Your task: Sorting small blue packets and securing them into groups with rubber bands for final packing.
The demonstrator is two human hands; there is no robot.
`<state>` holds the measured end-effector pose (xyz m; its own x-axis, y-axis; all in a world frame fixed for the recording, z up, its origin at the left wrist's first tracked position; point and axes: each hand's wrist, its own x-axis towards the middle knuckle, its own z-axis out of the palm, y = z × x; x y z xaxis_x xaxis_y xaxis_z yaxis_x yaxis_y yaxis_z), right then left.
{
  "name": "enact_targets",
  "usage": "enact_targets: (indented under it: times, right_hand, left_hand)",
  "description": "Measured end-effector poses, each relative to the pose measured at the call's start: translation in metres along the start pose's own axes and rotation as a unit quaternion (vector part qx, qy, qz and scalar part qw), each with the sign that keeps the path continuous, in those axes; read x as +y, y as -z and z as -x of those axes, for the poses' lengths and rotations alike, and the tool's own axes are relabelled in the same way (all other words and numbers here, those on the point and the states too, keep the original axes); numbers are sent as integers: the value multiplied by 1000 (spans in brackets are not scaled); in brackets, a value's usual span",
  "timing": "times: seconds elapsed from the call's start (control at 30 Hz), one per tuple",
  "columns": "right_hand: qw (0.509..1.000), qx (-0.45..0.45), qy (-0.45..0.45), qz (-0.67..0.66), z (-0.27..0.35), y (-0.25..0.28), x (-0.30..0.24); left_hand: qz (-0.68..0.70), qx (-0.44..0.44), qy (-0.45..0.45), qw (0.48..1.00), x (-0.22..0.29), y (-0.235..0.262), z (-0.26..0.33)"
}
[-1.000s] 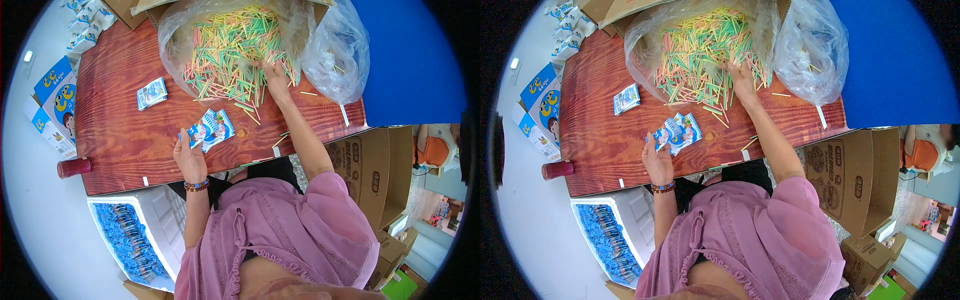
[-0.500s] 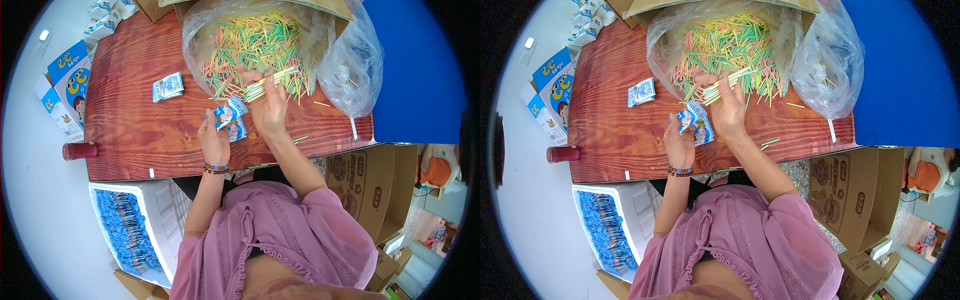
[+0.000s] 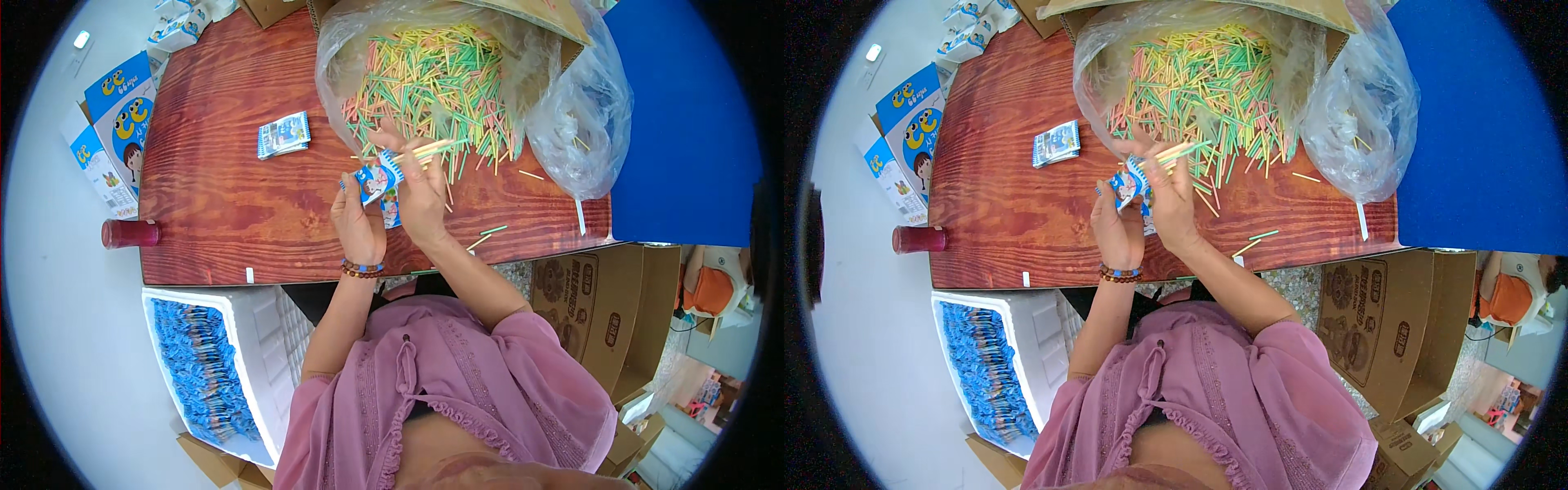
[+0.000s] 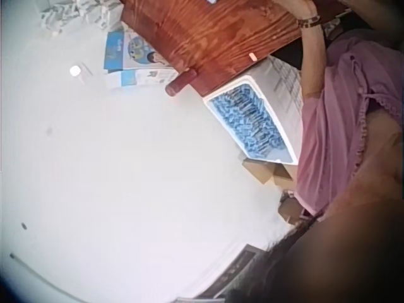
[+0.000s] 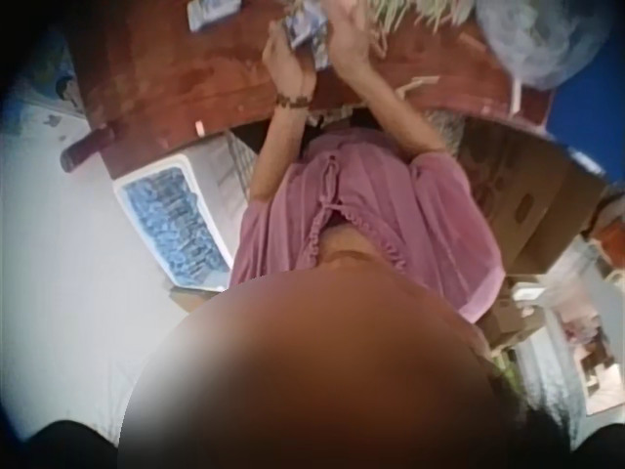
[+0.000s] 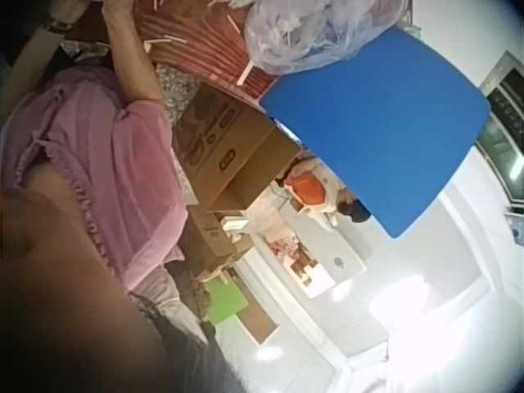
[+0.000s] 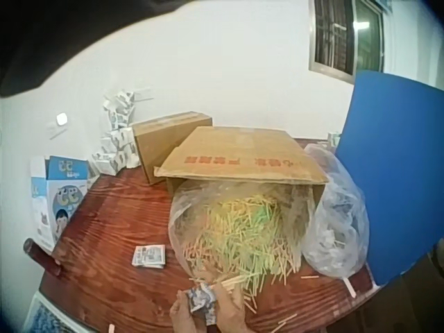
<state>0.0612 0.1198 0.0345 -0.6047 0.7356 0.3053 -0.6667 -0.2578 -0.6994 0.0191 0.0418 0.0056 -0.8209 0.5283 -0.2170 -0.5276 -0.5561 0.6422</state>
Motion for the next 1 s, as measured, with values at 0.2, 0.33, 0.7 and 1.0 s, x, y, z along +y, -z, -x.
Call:
enact_targets:
  times: [0.2,0.33,0.7,1.0]
  right_hand:
    - [997,-36,-27,64,-4,-3,-6]
    - [998,-20,-62,14,-17,-2,-13]
    - [876,-119,11,468,-16,-3,-26]
    - [797,-201,47,567,-27,-18,0]
  left_hand:
    - [38,-24,2,999,-7,6,-11]
    - [79,-29,13,996,-9,4,-16]
    - [241,-126,48,961,0,15,-36]
    - [151,-97,-45,983,32,18,-18]
